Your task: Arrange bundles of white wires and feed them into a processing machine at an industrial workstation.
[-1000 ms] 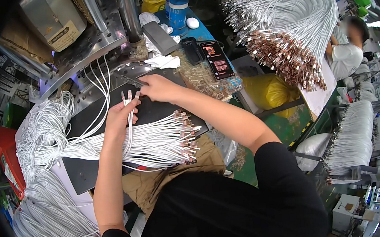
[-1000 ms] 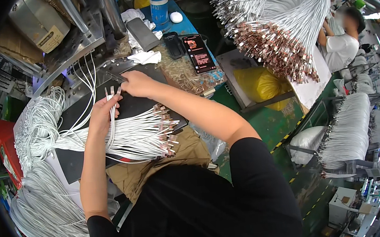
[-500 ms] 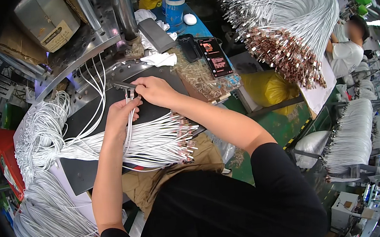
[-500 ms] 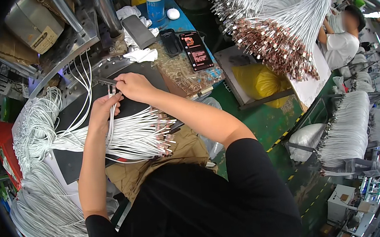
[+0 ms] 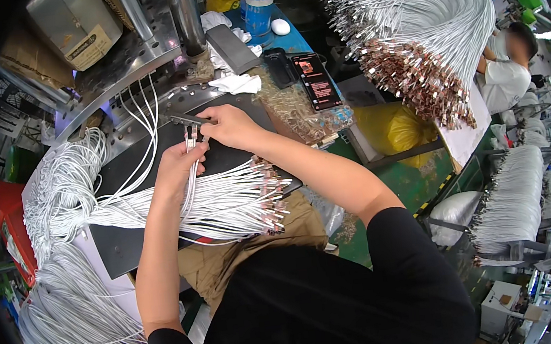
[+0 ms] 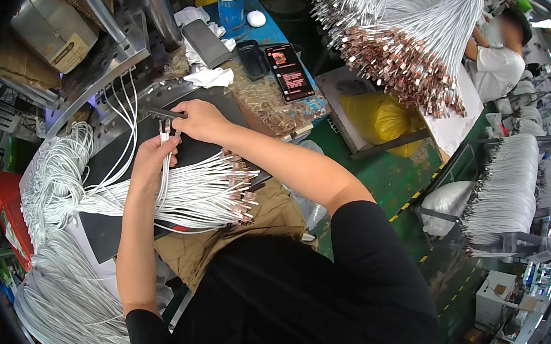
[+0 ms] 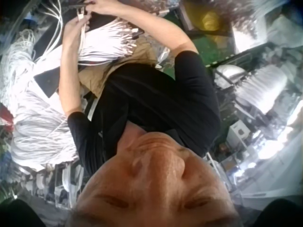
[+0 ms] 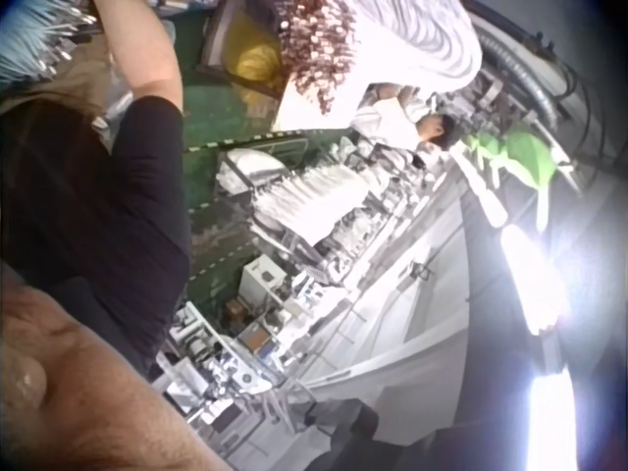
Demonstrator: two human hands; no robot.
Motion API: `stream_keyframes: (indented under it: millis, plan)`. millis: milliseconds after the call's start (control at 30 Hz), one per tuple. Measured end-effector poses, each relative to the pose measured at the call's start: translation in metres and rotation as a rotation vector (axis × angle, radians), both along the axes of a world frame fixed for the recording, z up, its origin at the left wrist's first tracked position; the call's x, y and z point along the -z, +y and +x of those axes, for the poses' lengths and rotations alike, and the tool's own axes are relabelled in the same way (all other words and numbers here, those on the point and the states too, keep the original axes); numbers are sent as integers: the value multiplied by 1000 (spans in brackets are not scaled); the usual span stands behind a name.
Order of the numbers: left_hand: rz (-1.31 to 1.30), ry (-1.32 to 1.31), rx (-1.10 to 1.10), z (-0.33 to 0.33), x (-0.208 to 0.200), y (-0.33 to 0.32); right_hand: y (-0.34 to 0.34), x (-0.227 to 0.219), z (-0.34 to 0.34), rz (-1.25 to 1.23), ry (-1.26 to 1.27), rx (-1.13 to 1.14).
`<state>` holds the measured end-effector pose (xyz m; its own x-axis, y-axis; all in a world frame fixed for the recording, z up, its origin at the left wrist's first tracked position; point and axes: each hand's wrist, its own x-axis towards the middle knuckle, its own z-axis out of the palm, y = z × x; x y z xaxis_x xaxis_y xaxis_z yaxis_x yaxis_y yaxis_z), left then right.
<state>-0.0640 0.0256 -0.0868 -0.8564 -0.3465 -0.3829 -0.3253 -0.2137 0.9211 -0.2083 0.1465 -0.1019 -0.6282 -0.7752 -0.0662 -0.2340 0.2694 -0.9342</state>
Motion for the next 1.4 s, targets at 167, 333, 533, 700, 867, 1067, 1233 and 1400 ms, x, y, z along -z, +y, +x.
stream_keyframes:
  millis: [167, 333, 533, 700, 867, 1067, 1233, 1400]
  plan:
    - [-52, -26, 30, 5, -5, -3, -6, 16, -11, -118, -71, 27]
    - [-21, -32, 14, 4, -5, -2, -1, 11, -10, -90, -119, -60]
    - [-24, -38, 46, 3, -4, -2, 2, 2, -9, -31, -209, -18]
    - [-2, -27, 33, 1, -7, 1, 5, -4, -4, -7, -147, -26]
    - [57, 2, 9, 4, -8, 2, 2, 4, 0, -51, 13, -27]
    - [43, 47, 14, 0, -11, 5, 7, 1, -5, -64, -152, -58]
    - [64, -4, 49, 4, -4, 0, 3, 3, -2, -74, -149, -49]
    - [-17, -5, 61, 2, -7, 5, 8, -4, -4, -89, -253, 16]
